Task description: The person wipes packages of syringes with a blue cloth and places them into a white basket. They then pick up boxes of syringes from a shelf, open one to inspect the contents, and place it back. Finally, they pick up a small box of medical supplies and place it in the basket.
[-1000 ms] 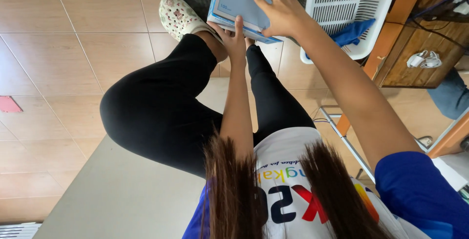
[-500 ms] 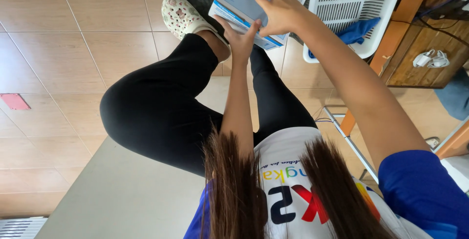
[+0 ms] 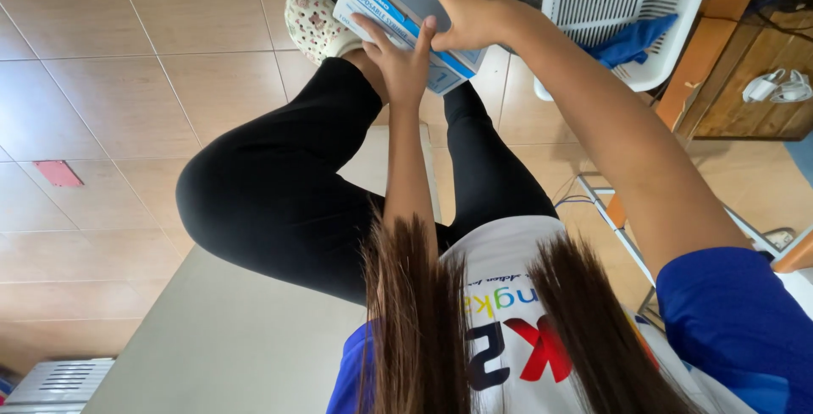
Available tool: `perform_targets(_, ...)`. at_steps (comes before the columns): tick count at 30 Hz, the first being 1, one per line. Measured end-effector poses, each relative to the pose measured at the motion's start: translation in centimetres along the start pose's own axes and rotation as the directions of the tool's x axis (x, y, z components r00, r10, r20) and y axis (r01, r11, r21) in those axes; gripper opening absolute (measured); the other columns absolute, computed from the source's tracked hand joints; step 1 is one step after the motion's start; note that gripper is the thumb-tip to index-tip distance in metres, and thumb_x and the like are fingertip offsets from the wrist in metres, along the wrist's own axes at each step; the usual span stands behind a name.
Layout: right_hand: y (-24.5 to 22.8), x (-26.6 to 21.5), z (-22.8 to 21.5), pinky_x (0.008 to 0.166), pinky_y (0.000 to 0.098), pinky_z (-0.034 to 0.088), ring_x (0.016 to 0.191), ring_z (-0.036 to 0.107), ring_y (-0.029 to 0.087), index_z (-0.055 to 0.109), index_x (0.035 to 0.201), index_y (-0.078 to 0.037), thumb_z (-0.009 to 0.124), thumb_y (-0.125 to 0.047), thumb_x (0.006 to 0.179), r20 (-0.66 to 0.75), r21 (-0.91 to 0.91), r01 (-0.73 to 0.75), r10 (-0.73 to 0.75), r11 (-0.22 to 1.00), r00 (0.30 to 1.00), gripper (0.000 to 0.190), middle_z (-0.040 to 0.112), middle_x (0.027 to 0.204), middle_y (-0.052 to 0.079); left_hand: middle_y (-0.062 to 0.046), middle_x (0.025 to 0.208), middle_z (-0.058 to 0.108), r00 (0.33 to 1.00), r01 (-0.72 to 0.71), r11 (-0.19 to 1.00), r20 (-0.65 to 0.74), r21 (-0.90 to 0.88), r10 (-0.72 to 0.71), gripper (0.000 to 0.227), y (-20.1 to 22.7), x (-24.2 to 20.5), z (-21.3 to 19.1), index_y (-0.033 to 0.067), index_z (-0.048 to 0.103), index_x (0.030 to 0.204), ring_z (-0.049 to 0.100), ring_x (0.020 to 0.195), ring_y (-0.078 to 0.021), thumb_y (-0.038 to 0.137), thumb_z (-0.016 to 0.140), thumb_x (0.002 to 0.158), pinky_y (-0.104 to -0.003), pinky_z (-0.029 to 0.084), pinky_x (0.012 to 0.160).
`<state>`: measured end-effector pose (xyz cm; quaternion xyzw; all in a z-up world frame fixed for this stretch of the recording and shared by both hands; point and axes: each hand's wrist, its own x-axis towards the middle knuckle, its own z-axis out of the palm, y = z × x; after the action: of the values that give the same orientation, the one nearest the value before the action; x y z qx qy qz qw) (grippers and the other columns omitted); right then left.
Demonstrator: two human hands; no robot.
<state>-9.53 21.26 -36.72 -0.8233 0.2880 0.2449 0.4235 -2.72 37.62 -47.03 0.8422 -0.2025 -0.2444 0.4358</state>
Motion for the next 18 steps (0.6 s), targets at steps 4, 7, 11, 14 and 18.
perform_targets(4, 2.1, 1.5, 2.3, 0.088, 0.0461, 0.059, 0.109, 0.067, 0.048, 0.005, 0.167, -0.011, 0.077, -0.027, 0.079, -0.015, -0.102, 0.064, -0.066, 0.993, 0.998, 0.115, 0.033, 0.152, 0.043, -0.054, 0.151, 0.010, 0.992, 0.086, 0.996, 0.096, -0.030, -0.083, 0.135, 0.4, 0.2, -1.0, 0.0018, -0.017, 0.160, 0.028, 0.142, -0.0643, 0.064, 0.075, 0.082, -0.055, 0.044, 0.110)
perform_targets(7, 2.7, 1.5, 2.5, 0.088, 0.0461, 0.060, 0.109, 0.067, 0.050, 0.008, 0.167, -0.007, 0.072, -0.025, 0.085, -0.071, -0.166, 0.134, -0.148, 0.977, 0.986, 0.105, 0.035, 0.151, 0.046, -0.057, 0.152, -0.003, 0.981, 0.104, 0.995, 0.165, -0.006, -0.102, 0.135, 0.3, 0.5, -0.8, 0.0018, -0.020, 0.160, -0.006, 0.147, -0.0688, 0.062, 0.076, 0.087, -0.058, 0.037, 0.115)
perform_targets(11, 3.0, 1.4, 3.0, 0.091, 0.0457, 0.059, 0.114, 0.066, 0.049, 0.010, 0.167, -0.009, 0.070, -0.023, 0.084, -0.041, -0.136, 0.085, -0.091, 0.987, 0.995, 0.104, 0.031, 0.156, 0.042, -0.055, 0.153, -0.002, 0.973, 0.114, 0.993, 0.199, 0.037, -0.119, 0.136, 1.1, 0.6, -1.2, 0.0010, -0.022, 0.157, -0.012, 0.147, -0.0668, 0.063, 0.075, 0.084, -0.058, 0.038, 0.112)
perform_targets(14, 3.8, 1.8, 2.9, 0.094, 0.0476, 0.055, 0.122, 0.061, 0.048, 0.013, 0.168, -0.012, 0.073, -0.027, 0.083, -0.058, -0.162, 0.091, -0.102, 0.983, 0.993, 0.105, 0.030, 0.157, 0.039, -0.055, 0.153, -0.004, 0.967, 0.124, 0.992, 0.220, 0.024, -0.127, 0.138, 0.7, 0.9, -1.5, 0.0011, -0.024, 0.156, -0.014, 0.146, -0.0661, 0.063, 0.076, 0.083, -0.058, 0.041, 0.111)
perform_targets(18, 2.6, -0.2, 1.0, 0.093, 0.0470, 0.058, 0.121, 0.063, 0.046, 0.008, 0.166, -0.012, 0.080, -0.034, 0.071, 0.044, -0.008, -0.019, 0.019, 1.000, 0.999, 0.122, 0.029, 0.162, 0.033, -0.053, 0.156, -0.007, 0.963, 0.098, 0.995, 0.252, 0.008, -0.097, 0.141, -1.4, 0.7, -1.0, 0.0022, -0.025, 0.155, -0.018, 0.146, -0.0630, 0.060, 0.079, 0.082, -0.059, 0.039, 0.112)
